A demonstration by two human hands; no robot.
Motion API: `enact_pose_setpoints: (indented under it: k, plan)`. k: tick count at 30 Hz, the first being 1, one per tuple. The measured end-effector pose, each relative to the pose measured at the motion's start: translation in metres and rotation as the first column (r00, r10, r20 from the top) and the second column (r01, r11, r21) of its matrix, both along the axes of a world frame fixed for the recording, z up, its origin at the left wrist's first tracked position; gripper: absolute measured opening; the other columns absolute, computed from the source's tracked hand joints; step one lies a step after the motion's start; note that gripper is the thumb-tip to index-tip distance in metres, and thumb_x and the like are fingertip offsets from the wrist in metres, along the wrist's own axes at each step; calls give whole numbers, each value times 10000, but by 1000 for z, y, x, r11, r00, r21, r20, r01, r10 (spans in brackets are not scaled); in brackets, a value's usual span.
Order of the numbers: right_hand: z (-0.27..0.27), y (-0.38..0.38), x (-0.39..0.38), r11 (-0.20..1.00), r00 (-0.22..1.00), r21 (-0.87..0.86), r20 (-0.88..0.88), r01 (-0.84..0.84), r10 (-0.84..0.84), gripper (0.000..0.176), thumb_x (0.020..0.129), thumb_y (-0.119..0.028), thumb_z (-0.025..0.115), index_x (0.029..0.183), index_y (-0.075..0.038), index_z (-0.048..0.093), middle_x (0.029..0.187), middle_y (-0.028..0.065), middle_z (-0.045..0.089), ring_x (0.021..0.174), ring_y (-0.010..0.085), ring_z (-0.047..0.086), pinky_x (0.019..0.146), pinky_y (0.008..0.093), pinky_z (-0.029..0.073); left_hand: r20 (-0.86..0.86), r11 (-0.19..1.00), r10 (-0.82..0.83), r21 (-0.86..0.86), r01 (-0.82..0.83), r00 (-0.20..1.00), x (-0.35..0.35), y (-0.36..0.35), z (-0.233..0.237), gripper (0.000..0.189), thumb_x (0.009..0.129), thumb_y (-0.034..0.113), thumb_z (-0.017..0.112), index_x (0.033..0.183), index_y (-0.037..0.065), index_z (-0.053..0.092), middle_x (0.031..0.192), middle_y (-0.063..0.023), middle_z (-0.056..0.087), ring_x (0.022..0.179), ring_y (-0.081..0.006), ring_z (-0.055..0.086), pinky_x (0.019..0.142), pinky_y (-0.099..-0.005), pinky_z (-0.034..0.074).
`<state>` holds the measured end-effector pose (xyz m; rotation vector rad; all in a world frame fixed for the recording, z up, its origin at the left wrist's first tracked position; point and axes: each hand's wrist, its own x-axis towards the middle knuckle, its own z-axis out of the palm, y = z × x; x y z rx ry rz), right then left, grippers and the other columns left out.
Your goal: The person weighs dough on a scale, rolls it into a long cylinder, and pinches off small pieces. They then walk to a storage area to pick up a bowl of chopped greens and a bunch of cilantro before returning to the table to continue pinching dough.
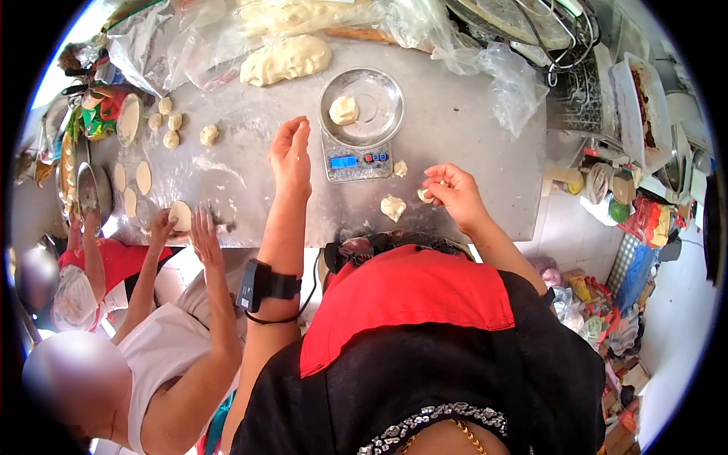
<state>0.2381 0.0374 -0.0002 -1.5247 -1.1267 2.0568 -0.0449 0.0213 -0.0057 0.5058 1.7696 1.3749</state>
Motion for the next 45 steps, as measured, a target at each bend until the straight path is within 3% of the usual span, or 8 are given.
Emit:
enact_pose_setpoints:
  k: [5, 10, 14, 17, 22, 28, 38, 45]
  plan:
    - [-17, 6, 1, 915, 916, 218, 296, -340, 270, 227, 805, -112, 577, 1010, -16, 565, 877, 100, 634, 720, 142, 594, 640, 284, 473, -352, 960, -269, -177, 219, 896, -3, 13, -12, 365, 797, 240, 626, 1080, 16, 572, 1008, -87, 591, 930, -194, 545, 821, -290, 405]
    - [-15, 12, -12, 874, 882, 245, 336, -421, 331, 261, 792, -158, 594, 1015, -24, 574, 869, 109, 642, 720, 193, 609, 658, 305, 476, -815, 835, -537, -476, 275, 220, 21, 42, 1, 434, 684, 263, 692, 1065, 80, 591, 980, -119, 585, 944, -290, 535, 822, -373, 423]
    - [-11, 18, -21, 792, 829, 320, 415, -519, 375, 302, 770, -191, 602, 1027, -33, 576, 867, 137, 635, 739, 255, 614, 673, 335, 479, -802, 873, -464, -341, 349, 375, 19, 51, -21, 373, 664, 203, 664, 996, 56, 581, 1079, -118, 548, 941, -318, 523, 817, -408, 427]
    - [-26, 16, -23, 763, 826, 392, 464, -514, 319, 302, 757, -179, 592, 1025, -39, 581, 860, 147, 629, 771, 291, 608, 692, 369, 477, -111, 984, -164, 44, 170, 980, 23, 32, -11, 391, 716, 62, 562, 1101, 37, 499, 1093, -138, 512, 954, -301, 527, 787, -396, 452]
    - [-56, 9, -25, 708, 771, 384, 523, -593, 363, 298, 749, -139, 560, 1031, -48, 589, 906, 158, 612, 845, 319, 589, 746, 401, 468, 607, 904, 251, 130, -406, 754, -75, -6, -37, 265, 814, 54, 492, 1076, 84, 471, 997, -88, 530, 870, -219, 540, 753, -352, 477]
    - [-69, 0, -30, 601, 747, 515, 627, -611, 221, 255, 752, -140, 556, 992, -63, 593, 904, 159, 598, 864, 321, 581, 764, 403, 467, 266, 719, 563, 309, -622, 783, -133, -23, 57, 307, 772, 188, 561, 1062, 124, 481, 1057, -19, 523, 975, -157, 493, 907, -376, 305]
    - [-44, 11, 14, 750, 803, 434, 557, -498, 212, 134, 735, -176, 610, 795, -61, 575, 797, 114, 576, 779, 283, 574, 687, 378, 456, 281, 997, 53, -73, -34, 958, 15, -73, -13, 254, 811, 189, 606, 1040, 80, 584, 984, -20, 602, 890, -117, 549, 763, -295, 396]
    - [-60, -27, 21, 663, 707, 439, 680, -606, 195, 173, 686, -167, 640, 798, -62, 561, 805, 115, 574, 805, 307, 566, 695, 393, 453, -226, 555, -815, -568, 608, 533, 110, -81, -69, 440, 672, 294, 694, 987, 5, 588, 881, -159, 629, 824, -272, 609, 717, -347, 466]
